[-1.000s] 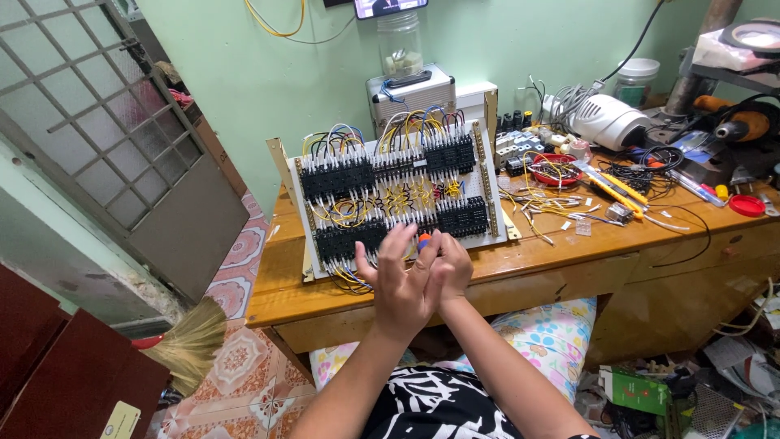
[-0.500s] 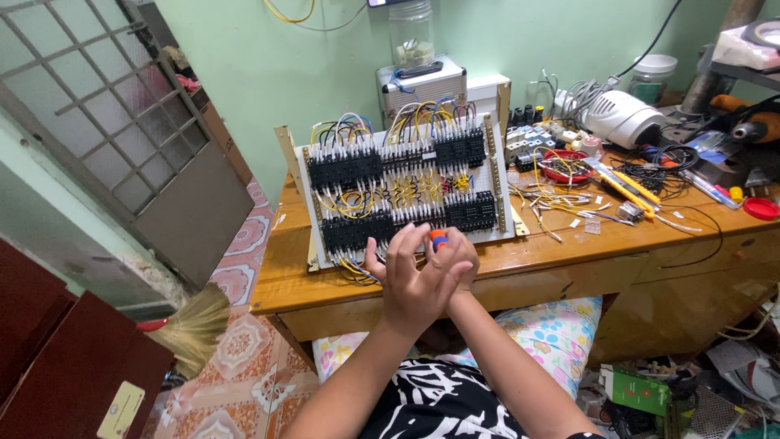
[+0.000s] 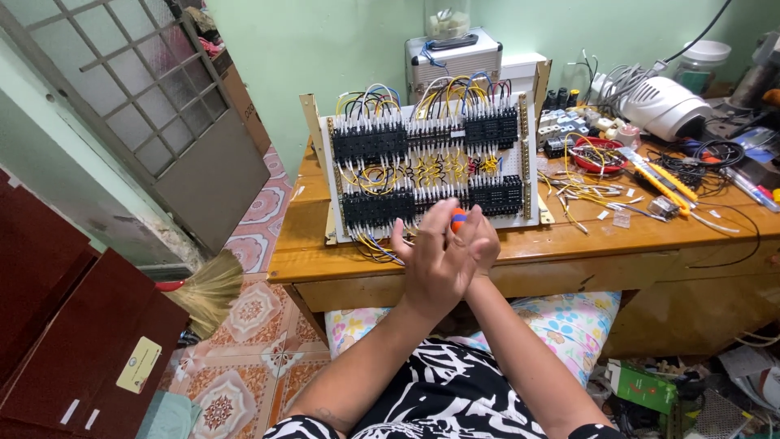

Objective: Connecting and securing multiple electrical wires to terminal blocks on a control panel using a screwdriver.

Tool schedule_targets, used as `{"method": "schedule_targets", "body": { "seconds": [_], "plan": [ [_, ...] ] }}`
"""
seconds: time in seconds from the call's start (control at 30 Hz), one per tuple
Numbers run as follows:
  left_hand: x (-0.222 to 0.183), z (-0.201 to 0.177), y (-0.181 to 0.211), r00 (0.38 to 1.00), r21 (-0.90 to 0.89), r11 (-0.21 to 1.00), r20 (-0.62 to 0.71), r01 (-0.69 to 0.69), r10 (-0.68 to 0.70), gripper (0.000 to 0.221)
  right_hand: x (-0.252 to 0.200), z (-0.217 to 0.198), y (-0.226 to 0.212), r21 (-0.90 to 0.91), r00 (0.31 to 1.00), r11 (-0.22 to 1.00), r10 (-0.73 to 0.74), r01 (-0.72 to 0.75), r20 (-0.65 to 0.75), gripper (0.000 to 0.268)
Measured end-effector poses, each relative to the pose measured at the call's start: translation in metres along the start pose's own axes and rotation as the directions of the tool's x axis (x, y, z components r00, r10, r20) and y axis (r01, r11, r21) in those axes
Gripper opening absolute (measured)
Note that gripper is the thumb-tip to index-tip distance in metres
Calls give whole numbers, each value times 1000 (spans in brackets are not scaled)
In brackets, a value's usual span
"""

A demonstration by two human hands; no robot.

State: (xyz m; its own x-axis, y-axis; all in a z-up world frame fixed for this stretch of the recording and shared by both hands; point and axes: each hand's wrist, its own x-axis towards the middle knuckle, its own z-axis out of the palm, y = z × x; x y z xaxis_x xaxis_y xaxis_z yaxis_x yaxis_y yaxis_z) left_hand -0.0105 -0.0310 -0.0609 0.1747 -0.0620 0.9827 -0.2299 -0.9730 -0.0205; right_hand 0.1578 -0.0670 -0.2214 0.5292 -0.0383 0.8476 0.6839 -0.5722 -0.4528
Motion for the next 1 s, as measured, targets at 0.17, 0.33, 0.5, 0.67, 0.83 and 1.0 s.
{"method": "schedule_targets", "body": {
  "seconds": [0.17, 0.33, 0.5, 0.67, 0.83, 1.0],
  "plan": [
    [-9, 5, -23, 1000, -40, 999, 5, 17, -16, 32, 16, -16, -16, -5, 997, 1000, 16, -16, -80, 26],
    [0, 2, -19, 999, -109, 994, 27, -17, 20, 38, 23, -23, -38, -43, 976, 994, 94, -104, -196, 44],
    [13, -4, -13, 999, -101, 995, 47, -24, 28, 44, 26, -29, -44, 34, 980, 993, 113, -109, -164, 19],
    [-5, 9, -29, 1000, -78, 997, -10, -16, 16, 35, 23, -26, -31, 29, 992, 999, 32, -29, -122, 26],
    [0, 5, -17, 1000, -184, 983, 18, -14, 18, 36, 29, -39, -50, 58, 988, 997, 52, -44, -146, 39],
    [18, -4, -11, 997, -158, 987, 79, 7, 5, 42, 21, -23, -22, 107, 997, 994, 7, 2, -83, 27]
  ]
}}
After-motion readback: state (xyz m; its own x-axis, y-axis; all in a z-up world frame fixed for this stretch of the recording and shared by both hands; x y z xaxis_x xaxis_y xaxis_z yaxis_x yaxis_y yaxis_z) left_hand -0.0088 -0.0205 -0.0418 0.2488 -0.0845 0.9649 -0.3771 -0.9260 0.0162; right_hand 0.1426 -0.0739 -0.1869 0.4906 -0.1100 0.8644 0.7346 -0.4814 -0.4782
